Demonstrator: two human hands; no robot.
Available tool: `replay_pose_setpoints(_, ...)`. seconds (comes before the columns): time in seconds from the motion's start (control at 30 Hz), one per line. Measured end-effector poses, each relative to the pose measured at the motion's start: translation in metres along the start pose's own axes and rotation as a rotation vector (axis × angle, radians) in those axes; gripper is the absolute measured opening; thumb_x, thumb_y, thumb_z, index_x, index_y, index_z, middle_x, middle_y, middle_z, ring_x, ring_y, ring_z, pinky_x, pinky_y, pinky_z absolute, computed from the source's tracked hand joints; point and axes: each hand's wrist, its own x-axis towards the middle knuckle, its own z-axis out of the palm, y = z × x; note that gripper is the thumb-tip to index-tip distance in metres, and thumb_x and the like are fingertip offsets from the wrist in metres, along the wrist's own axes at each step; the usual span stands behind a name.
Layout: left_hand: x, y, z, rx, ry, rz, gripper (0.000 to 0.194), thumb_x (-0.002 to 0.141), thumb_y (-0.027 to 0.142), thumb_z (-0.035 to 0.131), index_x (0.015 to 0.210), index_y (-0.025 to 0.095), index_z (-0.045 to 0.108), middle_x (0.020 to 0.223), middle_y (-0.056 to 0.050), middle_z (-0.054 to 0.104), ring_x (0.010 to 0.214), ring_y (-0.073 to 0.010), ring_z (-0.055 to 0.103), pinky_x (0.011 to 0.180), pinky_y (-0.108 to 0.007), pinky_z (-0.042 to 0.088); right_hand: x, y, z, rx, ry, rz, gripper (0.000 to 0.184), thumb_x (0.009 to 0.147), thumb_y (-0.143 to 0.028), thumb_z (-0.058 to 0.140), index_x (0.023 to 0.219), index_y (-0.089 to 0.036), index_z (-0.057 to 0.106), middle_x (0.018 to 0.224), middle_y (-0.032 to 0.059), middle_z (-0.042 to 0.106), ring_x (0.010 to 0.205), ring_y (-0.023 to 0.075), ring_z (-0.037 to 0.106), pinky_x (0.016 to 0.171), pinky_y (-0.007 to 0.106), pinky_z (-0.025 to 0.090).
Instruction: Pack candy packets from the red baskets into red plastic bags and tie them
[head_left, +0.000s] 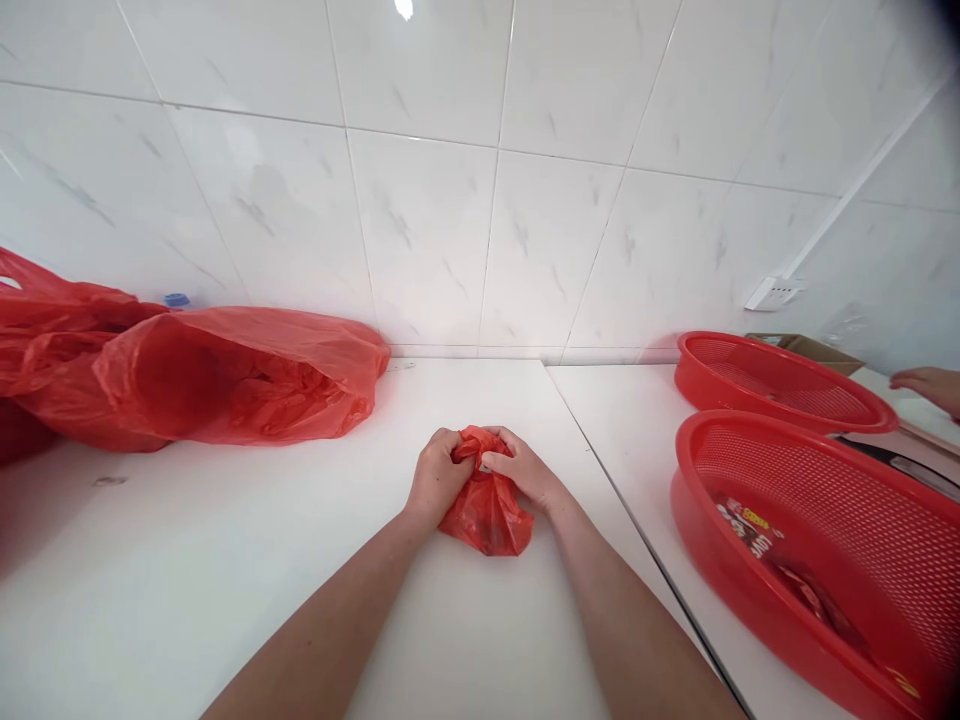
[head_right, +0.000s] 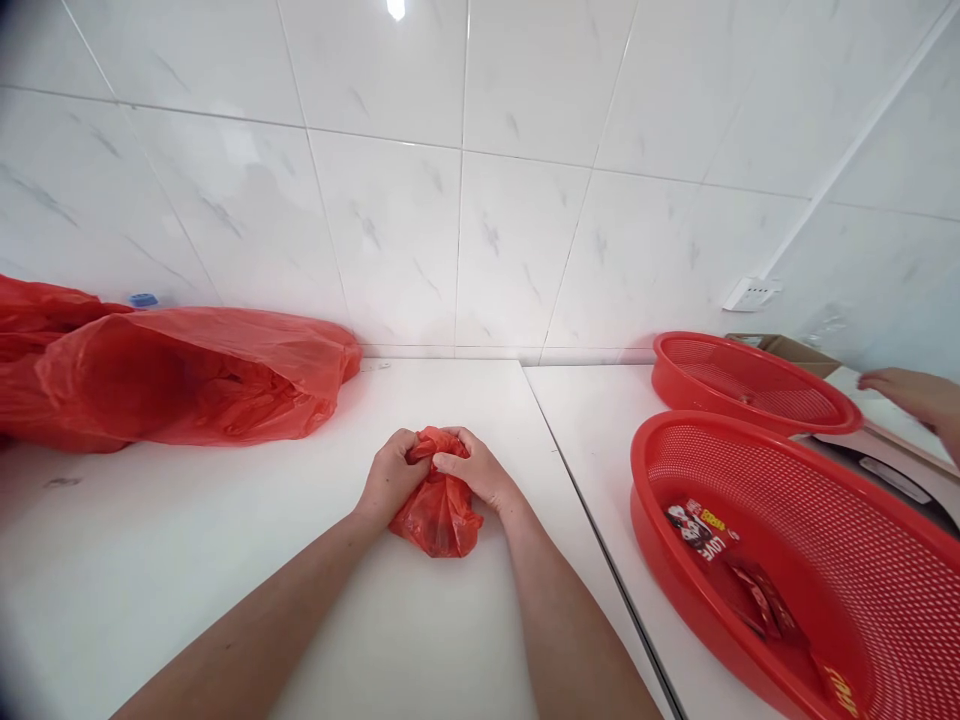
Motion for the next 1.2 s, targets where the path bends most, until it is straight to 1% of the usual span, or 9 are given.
replay_pose_setpoints(0.2, 0.0, 0.0, -0.003, -0.01, -0.002, 0.047, 0.01, 0.072, 0.023, 0.057, 0.065, 0.021, 0.05, 0.077, 0.001, 0.053, 0.071, -0.015, 0.051, 0.064, -0.028, 0.041, 0.009, 0.013, 0.004, -0.152, 0.261, -0.009, 0.01, 0.065, -0.021, 0.057, 0.074, -0.021, 0.057, 0.068, -0.0033, 0.057, 0.063, 0.0137, 0.052, 0.057, 0.027, 0.042)
replay_pose_setpoints(0.3, -0.001, 0.0, -0.003, -0.057, 0.019, 0.073, 0.01, 0.072, 0.024, 0.059, 0.065, 0.021, 0.052, 0.075, 0.001, 0.054, 0.07, -0.015, 0.05, 0.065, -0.028, 0.04, 0.012, 0.018, 0.005, -0.173, 0.368, -0.061, 0.011, 0.063, -0.017, 0.05, 0.07, -0.023, 0.056, 0.065, -0.0047, 0.055, 0.063, 0.0133, 0.047, 0.056, 0.026, 0.038)
replay_pose_setpoints(0.5, -0.003, 0.0, -0.003, -0.053, -0.022, 0.213, 0.011, 0.073, 0.017, 0.055, 0.064, 0.021, 0.05, 0.079, 0.0, 0.053, 0.074, -0.0153, 0.051, 0.068, -0.028, 0.041, 0.009, 0.014, 0.006, -0.054, 0.31, -0.09, 0.02, 0.063, -0.017, 0.049, 0.077, -0.023, 0.061, 0.074, -0.0022, 0.064, 0.068, 0.0153, 0.055, 0.061, 0.027, 0.045)
replay_pose_setpoints(0.57, -0.002, 0.0, -0.004, -0.013, -0.022, 0.24, 0.012, 0.075, 0.017, 0.055, 0.065, 0.021, 0.049, 0.081, 0.0, 0.052, 0.075, -0.0156, 0.051, 0.069, -0.029, 0.042, 0.007, 0.011, 0.004, 0.05, 0.243, -0.08, 0.024, 0.066, -0.02, 0.052, 0.087, -0.022, 0.064, 0.081, 0.0001, 0.067, 0.073, 0.0169, 0.06, 0.067, 0.03, 0.048)
replay_pose_setpoints(0.7, -0.001, 0.002, -0.006, 0.027, 0.033, 0.305, 0.01, 0.076, 0.018, 0.054, 0.068, 0.022, 0.05, 0.092, -0.002, 0.054, 0.083, -0.0174, 0.054, 0.074, -0.031, 0.044, 0.008, 0.012, -0.007, 0.523, 0.158, -0.091, 0.028, 0.074, -0.033, 0.061, 0.099, -0.021, 0.065, 0.098, 0.0042, 0.069, 0.091, 0.0205, 0.063, 0.081, 0.035, 0.051)
replay_pose_setpoints(0.77, 0.0, 0.003, -0.008, 0.064, 0.098, 0.36, 0.012, 0.074, 0.015, 0.055, 0.065, 0.021, 0.048, 0.098, -0.004, 0.055, 0.09, -0.0186, 0.054, 0.079, -0.032, 0.044, 0.011, 0.015, -0.018, 0.693, 0.218, -0.105, 0.027, 0.071, -0.034, 0.068, 0.095, -0.021, 0.066, 0.093, 0.0028, 0.069, 0.087, 0.0182, 0.063, 0.078, 0.032, 0.052)
replay_pose_setpoints(0.9, 0.005, 0.003, -0.019, 0.118, 0.242, 0.426, 0.018, 0.066, 0.009, 0.054, 0.058, 0.02, 0.042, 0.1, -0.005, 0.055, 0.097, -0.0203, 0.054, 0.082, -0.032, 0.042, 0.016, 0.023, -0.047, 0.789, 0.383, -0.127, 0.025, 0.06, -0.017, 0.077, 0.079, -0.024, 0.062, 0.07, -0.0043, 0.065, 0.063, 0.01, 0.059, 0.065, 0.025, 0.052)
replay_pose_setpoints(1.03, 0.014, -0.002, -0.032, -0.042, 0.357, 0.272, 0.017, 0.065, 0.012, 0.056, 0.055, 0.02, 0.045, 0.092, -0.003, 0.057, 0.091, -0.0189, 0.054, 0.085, -0.032, 0.04, 0.018, 0.025, -0.064, 0.782, 0.449, -0.167, 0.027, 0.059, -0.012, 0.076, 0.072, -0.025, 0.057, 0.068, -0.0055, 0.064, 0.062, 0.0108, 0.059, 0.064, 0.027, 0.054)
replay_pose_setpoints(1.2, 0.024, -0.012, -0.036, -0.25, 0.389, 0.091, 0.013, 0.067, 0.022, 0.057, 0.059, 0.02, 0.049, 0.085, -0.001, 0.058, 0.081, -0.0165, 0.053, 0.072, -0.028, 0.042, 0.019, 0.026, -0.065, 0.736, 0.47, -0.171, 0.026, 0.06, -0.013, 0.075, 0.07, -0.025, 0.054, 0.066, -0.0061, 0.062, 0.061, 0.01, 0.058, 0.065, 0.027, 0.054)
